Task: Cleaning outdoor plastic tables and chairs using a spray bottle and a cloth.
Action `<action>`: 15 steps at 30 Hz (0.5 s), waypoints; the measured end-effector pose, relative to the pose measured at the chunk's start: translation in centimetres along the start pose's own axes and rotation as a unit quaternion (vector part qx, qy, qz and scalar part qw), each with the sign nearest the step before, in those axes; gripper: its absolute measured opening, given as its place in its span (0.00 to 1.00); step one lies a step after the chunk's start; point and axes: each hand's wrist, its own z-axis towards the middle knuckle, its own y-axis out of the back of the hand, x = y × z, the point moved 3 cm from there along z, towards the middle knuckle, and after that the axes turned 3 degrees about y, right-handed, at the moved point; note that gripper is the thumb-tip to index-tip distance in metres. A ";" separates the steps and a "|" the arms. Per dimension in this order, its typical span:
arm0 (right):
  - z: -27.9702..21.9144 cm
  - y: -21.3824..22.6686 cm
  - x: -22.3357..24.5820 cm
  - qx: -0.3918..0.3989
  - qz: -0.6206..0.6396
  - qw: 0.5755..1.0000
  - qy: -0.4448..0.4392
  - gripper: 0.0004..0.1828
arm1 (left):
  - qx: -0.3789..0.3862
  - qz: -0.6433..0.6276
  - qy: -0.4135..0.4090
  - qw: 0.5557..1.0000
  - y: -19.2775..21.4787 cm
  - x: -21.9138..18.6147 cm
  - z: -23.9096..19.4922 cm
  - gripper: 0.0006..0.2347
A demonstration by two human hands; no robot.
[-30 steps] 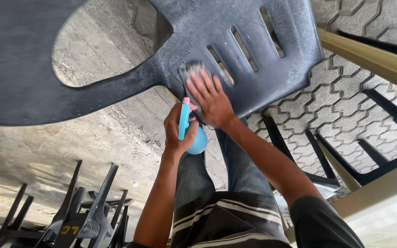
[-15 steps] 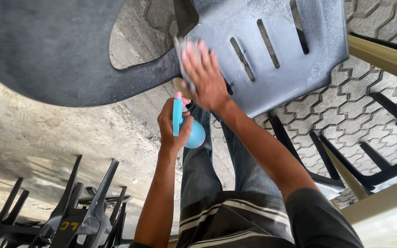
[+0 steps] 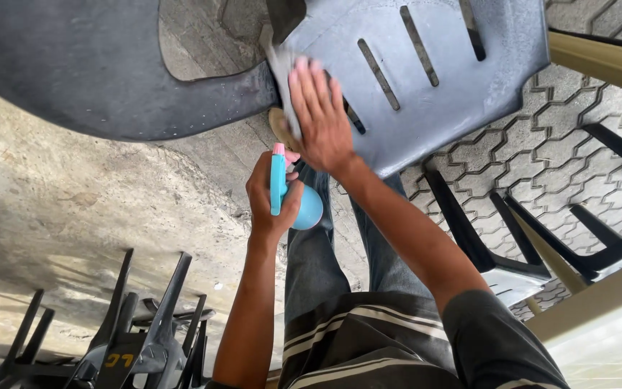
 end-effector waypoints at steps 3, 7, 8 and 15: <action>-7.4 -2.4 -2.4 0.045 -0.142 0.987 0.062 0.52 | 0.005 -0.009 -0.017 1.000 0.1 -0.5 -0.4 0.15; -13.6 -4.4 -8.6 0.155 -0.159 0.975 -0.006 0.48 | 0.015 -0.004 -0.014 1.000 -0.9 -0.4 -0.5 0.15; -14.1 -4.6 -10.0 0.072 -0.149 0.985 -0.049 0.45 | 0.016 0.004 -0.019 1.000 -1.2 -0.4 -0.4 0.15; 2.1 1.8 -7.9 -0.143 -0.027 0.986 -0.087 0.45 | 0.045 -0.004 -0.044 0.998 -4.7 -0.8 0.4 0.15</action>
